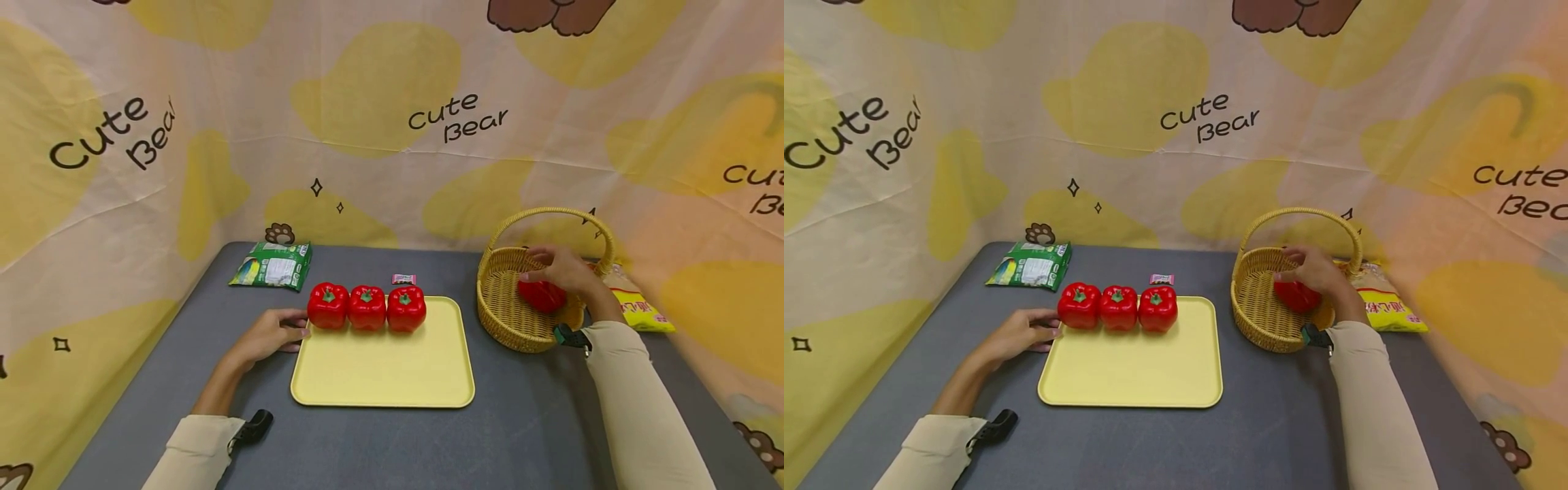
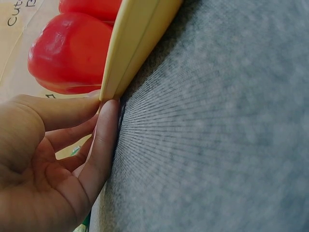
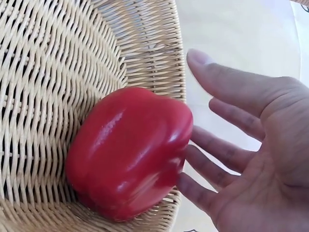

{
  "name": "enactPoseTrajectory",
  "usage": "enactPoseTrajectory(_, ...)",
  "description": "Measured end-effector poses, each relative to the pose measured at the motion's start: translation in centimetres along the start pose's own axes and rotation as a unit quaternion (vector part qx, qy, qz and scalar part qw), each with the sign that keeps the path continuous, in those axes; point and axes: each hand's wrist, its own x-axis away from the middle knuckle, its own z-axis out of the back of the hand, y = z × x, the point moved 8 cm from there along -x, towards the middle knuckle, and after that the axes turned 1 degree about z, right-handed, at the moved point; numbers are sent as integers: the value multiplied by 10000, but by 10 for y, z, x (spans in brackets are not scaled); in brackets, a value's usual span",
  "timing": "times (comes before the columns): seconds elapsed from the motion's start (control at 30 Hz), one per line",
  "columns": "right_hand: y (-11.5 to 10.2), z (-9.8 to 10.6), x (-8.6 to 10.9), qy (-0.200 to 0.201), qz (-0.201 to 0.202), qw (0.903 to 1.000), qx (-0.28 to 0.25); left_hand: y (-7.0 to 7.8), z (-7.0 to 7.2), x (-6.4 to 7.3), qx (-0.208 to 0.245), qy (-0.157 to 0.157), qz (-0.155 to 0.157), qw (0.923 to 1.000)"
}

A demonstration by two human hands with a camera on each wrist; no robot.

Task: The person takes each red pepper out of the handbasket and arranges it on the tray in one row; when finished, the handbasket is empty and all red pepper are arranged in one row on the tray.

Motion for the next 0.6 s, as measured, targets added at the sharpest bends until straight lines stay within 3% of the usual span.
enactPoseTrajectory(0.33,2,-5,2,-230,55,9997,-13,2,-1,1,-27,-8,-44,10000)
enactPoseTrajectory(0.6,8,-7,1,-292,114,9988,382,1,-1,1,-44,-9,-73,10000)
